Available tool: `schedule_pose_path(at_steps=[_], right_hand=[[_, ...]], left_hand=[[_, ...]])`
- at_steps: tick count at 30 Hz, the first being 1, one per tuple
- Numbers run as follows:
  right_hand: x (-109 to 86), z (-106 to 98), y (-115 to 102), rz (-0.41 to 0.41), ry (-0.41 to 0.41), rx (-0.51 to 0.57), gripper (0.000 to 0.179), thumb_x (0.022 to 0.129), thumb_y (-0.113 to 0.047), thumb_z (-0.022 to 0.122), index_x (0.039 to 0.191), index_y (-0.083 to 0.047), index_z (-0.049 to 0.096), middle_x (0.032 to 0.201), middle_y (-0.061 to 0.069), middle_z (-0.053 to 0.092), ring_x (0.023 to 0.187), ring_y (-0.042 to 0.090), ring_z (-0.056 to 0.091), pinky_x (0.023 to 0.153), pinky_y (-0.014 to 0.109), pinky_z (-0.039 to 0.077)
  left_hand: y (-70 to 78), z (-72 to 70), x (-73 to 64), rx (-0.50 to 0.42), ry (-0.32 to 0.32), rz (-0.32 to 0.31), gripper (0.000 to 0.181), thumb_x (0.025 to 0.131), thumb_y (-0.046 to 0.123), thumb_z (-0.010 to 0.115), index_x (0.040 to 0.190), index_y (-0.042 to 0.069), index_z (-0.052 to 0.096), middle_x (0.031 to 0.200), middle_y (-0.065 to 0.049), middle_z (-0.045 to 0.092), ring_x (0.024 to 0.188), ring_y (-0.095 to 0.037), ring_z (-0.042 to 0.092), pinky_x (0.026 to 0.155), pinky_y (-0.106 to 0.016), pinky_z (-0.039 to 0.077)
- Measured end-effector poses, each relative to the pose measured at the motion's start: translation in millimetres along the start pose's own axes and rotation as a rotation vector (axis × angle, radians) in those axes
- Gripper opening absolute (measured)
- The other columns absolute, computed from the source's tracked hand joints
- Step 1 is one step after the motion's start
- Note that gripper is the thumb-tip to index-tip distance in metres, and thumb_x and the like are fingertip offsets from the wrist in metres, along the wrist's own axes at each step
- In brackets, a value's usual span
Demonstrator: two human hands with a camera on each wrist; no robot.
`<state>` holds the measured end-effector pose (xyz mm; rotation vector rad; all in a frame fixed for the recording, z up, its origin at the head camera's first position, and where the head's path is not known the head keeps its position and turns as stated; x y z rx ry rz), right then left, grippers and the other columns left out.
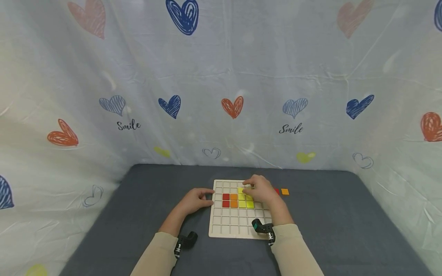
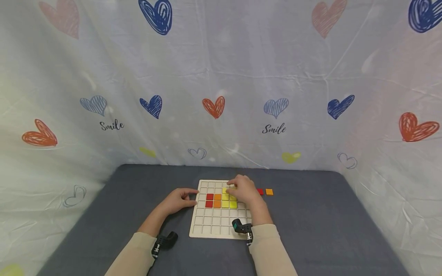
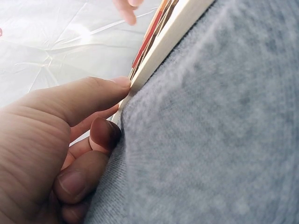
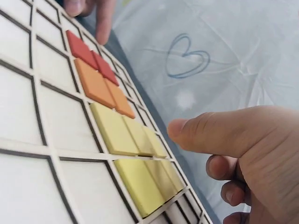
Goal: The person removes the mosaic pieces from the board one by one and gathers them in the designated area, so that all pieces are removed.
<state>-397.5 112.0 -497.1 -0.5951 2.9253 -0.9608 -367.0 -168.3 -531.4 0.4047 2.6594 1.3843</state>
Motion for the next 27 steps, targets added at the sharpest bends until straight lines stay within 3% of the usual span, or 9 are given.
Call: schedule_pose_path(at_steps=[4,9,15,21,27], right_hand=[[1.2,6.6,3.4,0.058,0.014,-0.032,0.031,0.091,-0.026,0.081,0.119,-0.013,0.079,0.085,-0.002,0.054,0.084,0.020,0.047,0.076,0.039,0.036],[0.0,9.6,4.2,0.069,0.032,-0.015,0.030,0.090,-0.024,0.082,0.116,-0.010,0.080,0.095,-0.002,0.063,0.094,0.022,0.057,0.087,0.043,0.044],[0.0,11.0,5.3,0.085,0.029,0.027,0.028,0.090,-0.023,0.082,0.115,-0.010,0.080,0.096,-0.003,0.064,0.095,0.020,0.057,0.084,0.042,0.048],[-0.4,8.9,1.7,0.030,0.038,0.027,0.023,0.089,-0.017,0.082,0.112,-0.011,0.081,0.084,-0.001,0.055,0.082,0.020,0.047,0.072,0.038,0.039],[-0.4,6.7,-2.4,-0.012,0.048,-0.045,0.022,0.089,-0.016,0.083,0.110,-0.013,0.080,0.082,-0.001,0.051,0.079,0.020,0.042,0.073,0.039,0.033]], left_hand=[[0.8,-0.8,-0.6,0.004,-0.002,0.000,0.045,0.089,0.018,0.082,0.132,0.008,0.071,0.064,0.000,0.056,0.056,-0.013,0.048,0.057,-0.030,0.041],[1.0,-0.1,-0.3,0.004,0.001,0.010,0.045,0.089,0.018,0.082,0.131,0.007,0.071,0.064,0.000,0.055,0.056,-0.013,0.048,0.057,-0.030,0.041],[0.6,0.5,-0.3,0.010,-0.002,0.006,0.045,0.089,0.019,0.082,0.131,0.008,0.071,0.064,0.001,0.055,0.056,-0.013,0.047,0.057,-0.030,0.040],[0.4,0.6,-0.7,0.014,-0.002,0.000,0.046,0.089,0.019,0.082,0.132,0.007,0.070,0.063,0.000,0.054,0.054,-0.012,0.046,0.056,-0.030,0.040],[0.0,0.6,0.3,0.014,0.005,-0.004,0.046,0.089,0.018,0.082,0.132,0.007,0.070,0.061,0.001,0.054,0.052,-0.012,0.045,0.054,-0.030,0.039]])
Point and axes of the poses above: each hand's wrist, its own x-axis towards the middle knuckle, its own z-axis out of the palm, y = z × x, the point moved 3 cm from there along x, towards the middle knuckle
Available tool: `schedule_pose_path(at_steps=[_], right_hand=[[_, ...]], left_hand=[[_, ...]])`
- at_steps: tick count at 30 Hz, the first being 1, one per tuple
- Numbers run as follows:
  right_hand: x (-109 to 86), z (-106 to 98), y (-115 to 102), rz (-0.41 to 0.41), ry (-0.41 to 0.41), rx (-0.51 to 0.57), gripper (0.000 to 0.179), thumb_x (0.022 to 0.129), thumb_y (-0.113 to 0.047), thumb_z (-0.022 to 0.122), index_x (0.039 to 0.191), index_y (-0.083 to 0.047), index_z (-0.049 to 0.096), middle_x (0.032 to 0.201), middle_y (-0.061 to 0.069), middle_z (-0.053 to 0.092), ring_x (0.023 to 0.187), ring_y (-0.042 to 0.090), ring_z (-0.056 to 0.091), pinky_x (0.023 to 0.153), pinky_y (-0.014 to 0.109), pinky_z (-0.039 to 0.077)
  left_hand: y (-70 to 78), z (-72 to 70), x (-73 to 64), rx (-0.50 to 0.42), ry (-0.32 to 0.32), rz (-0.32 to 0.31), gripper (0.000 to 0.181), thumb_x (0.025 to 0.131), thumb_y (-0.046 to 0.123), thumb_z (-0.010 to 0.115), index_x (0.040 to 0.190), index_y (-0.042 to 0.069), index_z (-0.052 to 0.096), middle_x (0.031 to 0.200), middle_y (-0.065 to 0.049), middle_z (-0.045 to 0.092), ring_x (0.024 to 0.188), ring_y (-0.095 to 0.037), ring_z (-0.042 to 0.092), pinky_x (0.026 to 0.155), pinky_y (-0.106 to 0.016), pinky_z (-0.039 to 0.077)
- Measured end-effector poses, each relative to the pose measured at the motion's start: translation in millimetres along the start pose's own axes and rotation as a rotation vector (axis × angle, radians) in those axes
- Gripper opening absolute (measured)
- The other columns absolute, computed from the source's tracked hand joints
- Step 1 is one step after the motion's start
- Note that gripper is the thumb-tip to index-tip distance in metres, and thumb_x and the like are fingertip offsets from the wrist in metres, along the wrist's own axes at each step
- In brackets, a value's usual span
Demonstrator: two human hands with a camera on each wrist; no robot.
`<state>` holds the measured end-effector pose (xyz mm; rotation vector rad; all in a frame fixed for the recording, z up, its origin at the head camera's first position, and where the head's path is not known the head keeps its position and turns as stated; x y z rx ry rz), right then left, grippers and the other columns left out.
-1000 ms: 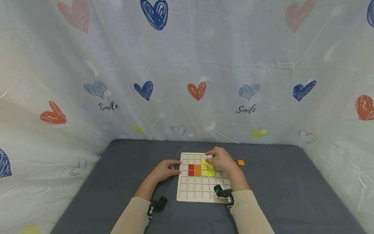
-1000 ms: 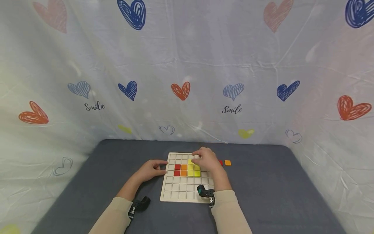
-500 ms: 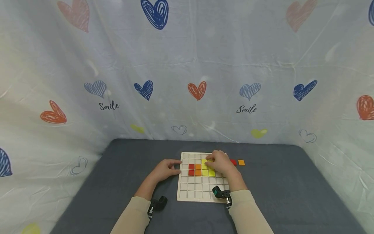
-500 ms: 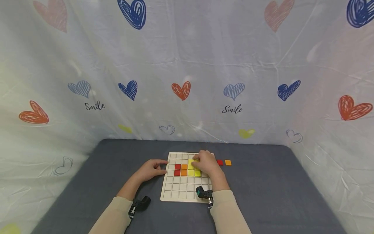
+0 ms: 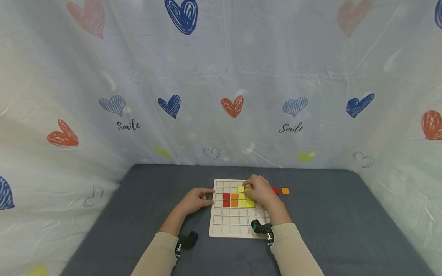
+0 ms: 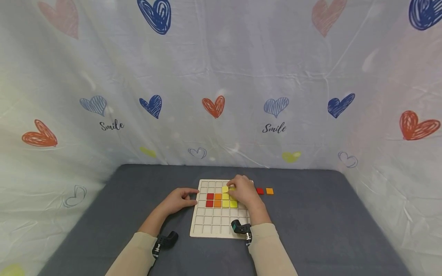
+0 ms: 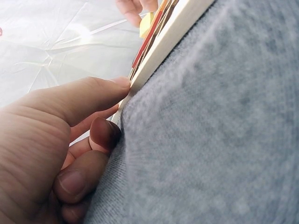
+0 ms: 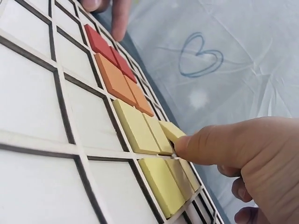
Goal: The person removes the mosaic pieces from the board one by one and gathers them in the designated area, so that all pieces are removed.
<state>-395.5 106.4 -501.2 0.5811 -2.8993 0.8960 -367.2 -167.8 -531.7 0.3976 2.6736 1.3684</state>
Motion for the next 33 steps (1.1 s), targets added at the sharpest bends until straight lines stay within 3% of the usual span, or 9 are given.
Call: schedule_pose_path(at_steps=[9,20,28,33], right_hand=[[-2.1,-12,-2,0.030,0.003,0.068,0.024,0.094,-0.019,0.077,0.118,-0.013,0.077,0.090,-0.001,0.052,0.087,0.022,0.042,0.071,0.041,0.037],[-12.1,-49,-13,-0.035,0.118,0.113,0.025,0.094,-0.015,0.073,0.118,-0.010,0.076,0.091,0.002,0.049,0.089,0.024,0.042,0.075,0.044,0.037],[-22.6,-77,-22,-0.016,0.180,0.138,0.029,0.094,-0.016,0.073,0.123,-0.011,0.074,0.107,0.007,0.058,0.114,0.033,0.048,0.085,0.053,0.039],[-32.2,-95,-23,-0.015,0.218,0.135,0.029,0.094,-0.013,0.071,0.123,-0.012,0.074,0.103,0.006,0.055,0.100,0.029,0.045,0.079,0.049,0.039]], left_hand=[[0.4,0.2,0.3,-0.006,-0.007,0.001,0.046,0.089,0.018,0.082,0.132,0.007,0.070,0.062,0.001,0.054,0.053,-0.012,0.046,0.055,-0.030,0.039],[2.5,-0.2,-1.4,-0.007,-0.010,0.002,0.045,0.089,0.018,0.082,0.132,0.006,0.070,0.061,0.001,0.053,0.052,-0.012,0.044,0.055,-0.029,0.039],[2.7,-0.7,-2.1,-0.006,-0.011,0.016,0.046,0.090,0.018,0.082,0.132,0.006,0.070,0.061,0.000,0.053,0.052,-0.012,0.044,0.055,-0.030,0.039],[2.4,-1.3,-2.5,-0.009,-0.013,0.028,0.046,0.090,0.019,0.081,0.132,0.006,0.070,0.061,0.000,0.053,0.051,-0.013,0.044,0.054,-0.030,0.039]])
Point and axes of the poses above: each hand's wrist, its own x-axis towards the middle knuckle, its own z-axis out of the palm, y = z × x, the point moved 3 cm from there along x, towards the middle knuckle
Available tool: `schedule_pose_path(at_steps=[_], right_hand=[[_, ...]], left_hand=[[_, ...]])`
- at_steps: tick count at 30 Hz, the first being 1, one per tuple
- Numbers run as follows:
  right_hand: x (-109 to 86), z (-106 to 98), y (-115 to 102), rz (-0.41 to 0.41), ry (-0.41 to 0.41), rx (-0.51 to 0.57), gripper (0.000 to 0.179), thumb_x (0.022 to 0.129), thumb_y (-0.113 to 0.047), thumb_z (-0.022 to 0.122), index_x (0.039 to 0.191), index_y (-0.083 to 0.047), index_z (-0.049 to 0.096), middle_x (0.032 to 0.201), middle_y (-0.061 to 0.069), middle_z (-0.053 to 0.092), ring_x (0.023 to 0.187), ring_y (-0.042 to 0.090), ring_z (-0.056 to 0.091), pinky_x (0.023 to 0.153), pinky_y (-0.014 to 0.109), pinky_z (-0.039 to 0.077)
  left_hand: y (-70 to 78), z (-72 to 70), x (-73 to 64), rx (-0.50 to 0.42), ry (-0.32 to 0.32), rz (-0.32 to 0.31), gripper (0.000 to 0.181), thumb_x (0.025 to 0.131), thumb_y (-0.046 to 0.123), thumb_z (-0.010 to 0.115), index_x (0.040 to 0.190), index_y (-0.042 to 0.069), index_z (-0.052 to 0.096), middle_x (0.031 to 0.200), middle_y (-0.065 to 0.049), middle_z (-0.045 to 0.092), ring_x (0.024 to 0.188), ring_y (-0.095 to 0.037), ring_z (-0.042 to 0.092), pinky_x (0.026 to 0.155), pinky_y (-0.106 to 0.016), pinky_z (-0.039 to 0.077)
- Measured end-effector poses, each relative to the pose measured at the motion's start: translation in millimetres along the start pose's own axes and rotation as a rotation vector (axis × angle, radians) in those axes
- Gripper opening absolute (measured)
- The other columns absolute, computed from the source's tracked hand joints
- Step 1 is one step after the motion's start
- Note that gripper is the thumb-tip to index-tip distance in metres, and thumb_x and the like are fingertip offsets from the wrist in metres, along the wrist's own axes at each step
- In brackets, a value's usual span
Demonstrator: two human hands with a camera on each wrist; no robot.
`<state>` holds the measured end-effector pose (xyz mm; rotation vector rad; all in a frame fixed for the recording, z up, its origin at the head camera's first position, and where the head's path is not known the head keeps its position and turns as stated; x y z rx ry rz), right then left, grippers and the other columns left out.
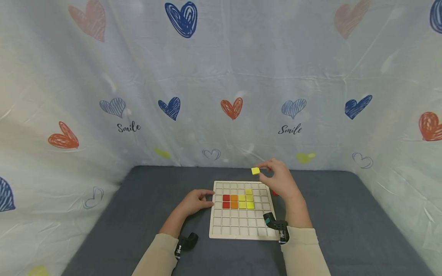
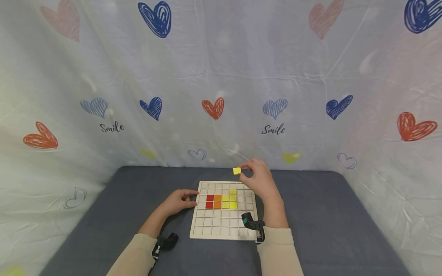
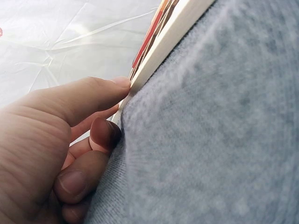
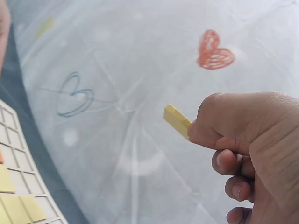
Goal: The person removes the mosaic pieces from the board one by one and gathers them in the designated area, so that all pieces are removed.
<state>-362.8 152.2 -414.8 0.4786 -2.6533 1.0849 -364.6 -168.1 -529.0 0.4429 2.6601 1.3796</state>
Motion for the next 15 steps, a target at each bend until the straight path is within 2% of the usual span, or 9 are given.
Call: schedule_pose_path(at_steps=[6,15], right_hand=[[-6.8,-24,2,0.005,0.040,-0.002,0.029,0.095,-0.009,0.069,0.124,-0.011,0.073,0.096,0.009,0.048,0.095,0.029,0.042,0.074,0.047,0.035],[-18.8,-54,18,0.065,0.034,-0.031,0.032,0.098,-0.011,0.069,0.129,-0.006,0.069,0.110,0.015,0.055,0.105,0.035,0.048,0.082,0.052,0.040]], left_hand=[[-0.8,-0.3,0.0,-0.001,-0.005,-0.004,0.046,0.091,0.019,0.081,0.133,0.007,0.069,0.060,0.000,0.053,0.051,-0.013,0.044,0.054,-0.030,0.039],[-1.3,0.9,0.5,0.008,-0.003,-0.002,0.045,0.091,0.019,0.081,0.133,0.006,0.070,0.061,0.001,0.053,0.052,-0.013,0.044,0.055,-0.030,0.040]])
Point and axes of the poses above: each hand's wrist, its own x-axis towards the middle knuckle, its own z-axis out of the palm, y = z × x, the point moved 3 cm from there along x, towards the middle knuckle
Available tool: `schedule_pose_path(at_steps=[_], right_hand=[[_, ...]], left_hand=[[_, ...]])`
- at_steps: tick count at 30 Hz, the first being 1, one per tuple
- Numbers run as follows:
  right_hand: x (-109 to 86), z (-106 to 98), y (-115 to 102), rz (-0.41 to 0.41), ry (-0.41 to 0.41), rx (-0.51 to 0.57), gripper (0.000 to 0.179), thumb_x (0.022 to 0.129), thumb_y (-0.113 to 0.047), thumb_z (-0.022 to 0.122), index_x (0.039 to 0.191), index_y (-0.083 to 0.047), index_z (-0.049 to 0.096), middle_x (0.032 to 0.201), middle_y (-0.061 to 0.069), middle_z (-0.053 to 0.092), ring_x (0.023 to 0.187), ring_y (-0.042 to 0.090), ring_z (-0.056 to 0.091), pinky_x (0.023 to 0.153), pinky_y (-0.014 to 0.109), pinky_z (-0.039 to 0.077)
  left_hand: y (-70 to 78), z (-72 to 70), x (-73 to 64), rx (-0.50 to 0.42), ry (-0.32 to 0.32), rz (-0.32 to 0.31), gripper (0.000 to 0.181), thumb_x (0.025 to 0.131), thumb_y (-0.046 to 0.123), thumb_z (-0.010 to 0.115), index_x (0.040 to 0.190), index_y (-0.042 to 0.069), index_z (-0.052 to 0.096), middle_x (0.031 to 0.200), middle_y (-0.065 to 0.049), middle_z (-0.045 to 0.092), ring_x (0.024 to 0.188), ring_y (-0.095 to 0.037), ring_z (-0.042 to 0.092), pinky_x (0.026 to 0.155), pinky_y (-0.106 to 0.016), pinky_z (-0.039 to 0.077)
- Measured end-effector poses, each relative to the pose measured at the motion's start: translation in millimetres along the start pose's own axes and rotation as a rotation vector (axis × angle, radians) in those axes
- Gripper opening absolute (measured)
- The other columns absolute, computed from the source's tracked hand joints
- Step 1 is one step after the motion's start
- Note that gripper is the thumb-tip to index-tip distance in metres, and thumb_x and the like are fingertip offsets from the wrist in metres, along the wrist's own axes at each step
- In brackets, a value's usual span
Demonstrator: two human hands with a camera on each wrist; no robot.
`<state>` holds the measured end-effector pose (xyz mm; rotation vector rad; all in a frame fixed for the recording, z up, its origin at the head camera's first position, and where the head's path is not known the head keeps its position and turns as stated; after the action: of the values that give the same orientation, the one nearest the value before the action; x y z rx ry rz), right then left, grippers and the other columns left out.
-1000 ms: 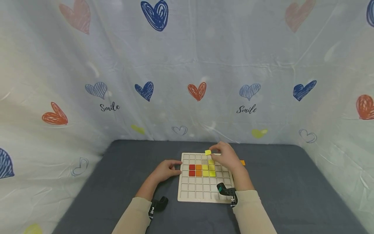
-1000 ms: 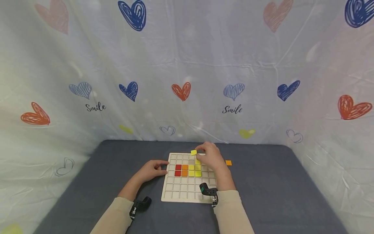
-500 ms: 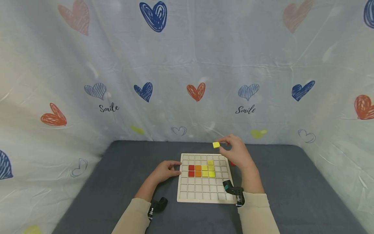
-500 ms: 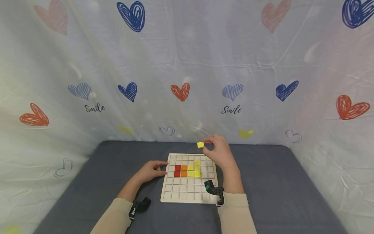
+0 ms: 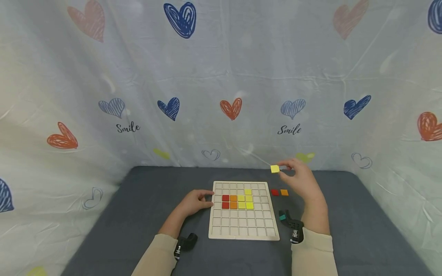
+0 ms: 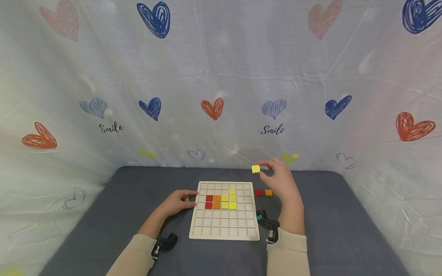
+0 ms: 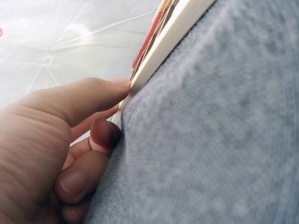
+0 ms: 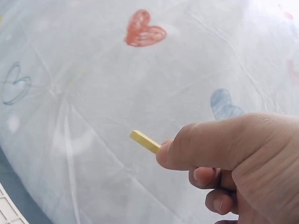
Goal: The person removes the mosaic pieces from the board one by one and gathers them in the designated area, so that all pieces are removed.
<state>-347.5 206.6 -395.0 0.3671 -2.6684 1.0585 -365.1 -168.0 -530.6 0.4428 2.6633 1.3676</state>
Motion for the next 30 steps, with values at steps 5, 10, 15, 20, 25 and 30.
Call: schedule_pose_path(at_steps=[5,10,15,20,25,30], right_hand=[[-4.8,-10,16,0.073,0.002,0.010,0.034,0.100,-0.013,0.067,0.132,-0.004,0.067,0.114,0.018,0.055,0.106,0.037,0.047,0.084,0.054,0.040],[-9.6,-17,33,0.149,-0.007,0.021,0.036,0.102,-0.016,0.065,0.135,-0.004,0.063,0.110,0.016,0.049,0.103,0.035,0.044,0.080,0.052,0.038],[-14.7,-20,51,0.207,0.000,0.046,0.037,0.105,-0.018,0.060,0.138,-0.003,0.059,0.106,0.013,0.042,0.098,0.031,0.042,0.077,0.049,0.034],[-18.4,-19,69,0.262,0.001,0.044,0.037,0.106,-0.019,0.058,0.138,0.000,0.057,0.102,0.012,0.039,0.092,0.029,0.040,0.075,0.048,0.033],[-21.4,-15,84,0.326,-0.036,0.039,0.036,0.106,-0.018,0.058,0.136,0.001,0.057,0.102,0.013,0.041,0.095,0.030,0.042,0.075,0.047,0.034],[-22.3,-9,98,0.339,-0.094,0.044,0.037,0.105,-0.017,0.058,0.136,0.003,0.057,0.100,0.013,0.043,0.088,0.028,0.043,0.072,0.043,0.036]], left_hand=[[-0.6,0.0,-0.1,0.002,0.006,-0.013,0.045,0.090,0.019,0.081,0.132,0.007,0.070,0.061,0.001,0.053,0.052,-0.012,0.044,0.055,-0.030,0.039],[-0.6,-0.1,0.2,0.001,0.010,-0.025,0.046,0.090,0.020,0.082,0.132,0.007,0.070,0.061,0.000,0.054,0.052,-0.013,0.045,0.055,-0.031,0.040],[-1.3,0.1,0.7,-0.001,0.012,-0.029,0.046,0.090,0.020,0.082,0.132,0.008,0.070,0.061,0.000,0.053,0.052,-0.013,0.045,0.055,-0.030,0.039],[-1.2,0.0,0.5,-0.005,0.012,-0.026,0.046,0.090,0.020,0.082,0.132,0.008,0.070,0.061,0.000,0.053,0.052,-0.013,0.044,0.056,-0.031,0.039],[-0.6,0.3,0.0,-0.004,0.010,-0.033,0.046,0.090,0.020,0.082,0.132,0.008,0.070,0.061,0.000,0.053,0.052,-0.012,0.045,0.056,-0.030,0.040],[0.1,0.6,0.3,-0.001,0.009,-0.045,0.046,0.090,0.021,0.082,0.133,0.008,0.070,0.061,0.000,0.053,0.052,-0.012,0.044,0.055,-0.029,0.039]])
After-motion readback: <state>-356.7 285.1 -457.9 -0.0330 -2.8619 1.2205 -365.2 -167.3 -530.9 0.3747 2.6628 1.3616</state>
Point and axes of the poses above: each hand's wrist, its own x-axis towards the middle knuckle, its own z-axis out of the palm, y = z × x, the point moved 3 cm from there along x, towards the middle knuckle
